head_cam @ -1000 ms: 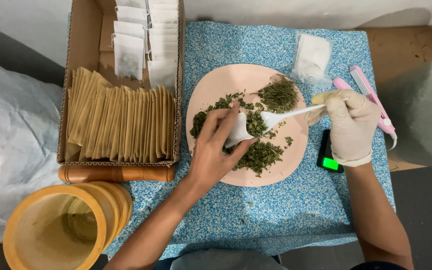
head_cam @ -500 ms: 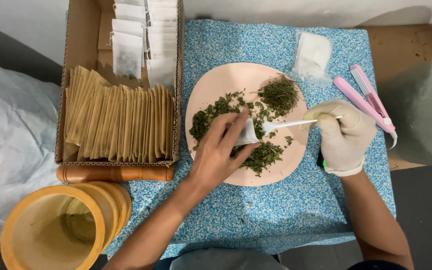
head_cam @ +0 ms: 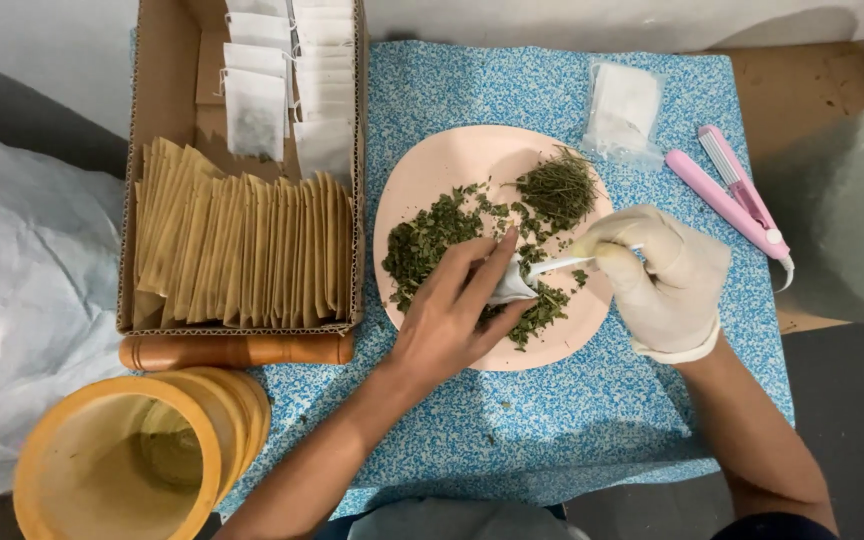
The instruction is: The person fills small white pouches with dried green leaves using a white plastic spoon, weighs them on a digital scale, and places them into a cardboard box.
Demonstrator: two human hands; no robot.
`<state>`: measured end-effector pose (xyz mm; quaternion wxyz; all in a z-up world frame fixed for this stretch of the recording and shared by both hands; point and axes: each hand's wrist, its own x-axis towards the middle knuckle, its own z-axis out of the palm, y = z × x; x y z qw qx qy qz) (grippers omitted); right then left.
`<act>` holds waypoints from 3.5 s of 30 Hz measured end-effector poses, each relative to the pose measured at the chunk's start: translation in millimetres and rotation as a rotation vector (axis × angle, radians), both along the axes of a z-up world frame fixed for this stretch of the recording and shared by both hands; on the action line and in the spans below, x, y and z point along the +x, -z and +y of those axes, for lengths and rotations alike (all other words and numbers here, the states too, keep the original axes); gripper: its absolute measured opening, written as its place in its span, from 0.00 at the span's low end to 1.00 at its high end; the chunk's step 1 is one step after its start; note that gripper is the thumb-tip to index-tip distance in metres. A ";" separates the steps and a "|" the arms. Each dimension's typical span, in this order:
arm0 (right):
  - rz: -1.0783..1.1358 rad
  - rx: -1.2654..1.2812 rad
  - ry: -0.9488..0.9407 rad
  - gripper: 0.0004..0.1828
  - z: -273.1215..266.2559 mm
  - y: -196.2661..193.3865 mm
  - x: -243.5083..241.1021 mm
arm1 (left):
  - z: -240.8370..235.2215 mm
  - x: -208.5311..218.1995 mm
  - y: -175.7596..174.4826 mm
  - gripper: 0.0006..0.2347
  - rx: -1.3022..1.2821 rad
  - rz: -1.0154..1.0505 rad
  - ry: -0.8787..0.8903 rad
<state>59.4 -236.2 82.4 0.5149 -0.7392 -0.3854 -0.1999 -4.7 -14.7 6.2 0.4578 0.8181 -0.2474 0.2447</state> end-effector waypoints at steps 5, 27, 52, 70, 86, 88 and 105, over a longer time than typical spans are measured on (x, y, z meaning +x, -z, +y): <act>-0.071 -0.283 0.072 0.16 11.3 -41.6 -10.3 | 0.7 -3.2 2.3 0.32 -0.136 0.079 0.050; -0.294 -0.403 0.262 0.16 19.0 -78.9 -29.8 | 8.4 -5.0 -0.6 0.31 -0.283 0.188 0.051; -0.033 -0.082 0.262 0.27 -18.4 -73.2 -6.3 | 14.5 3.0 -11.1 0.22 -0.818 0.616 0.104; 0.717 -0.232 -0.050 0.15 0.7 26.9 108.8 | 20.7 10.3 -20.7 0.24 -0.272 0.089 -0.186; 0.864 -0.232 -0.112 0.18 -15.8 23.9 117.2 | 19.6 10.0 -14.3 0.25 -0.273 0.098 -0.201; 0.866 -0.246 -0.091 0.18 -16.2 12.2 111.9 | 18.6 9.7 -14.7 0.24 -0.271 0.098 -0.200; 0.451 -0.163 0.057 0.13 2.3 -50.9 56.2 | 15.2 6.3 -1.5 0.28 -0.211 0.125 -0.213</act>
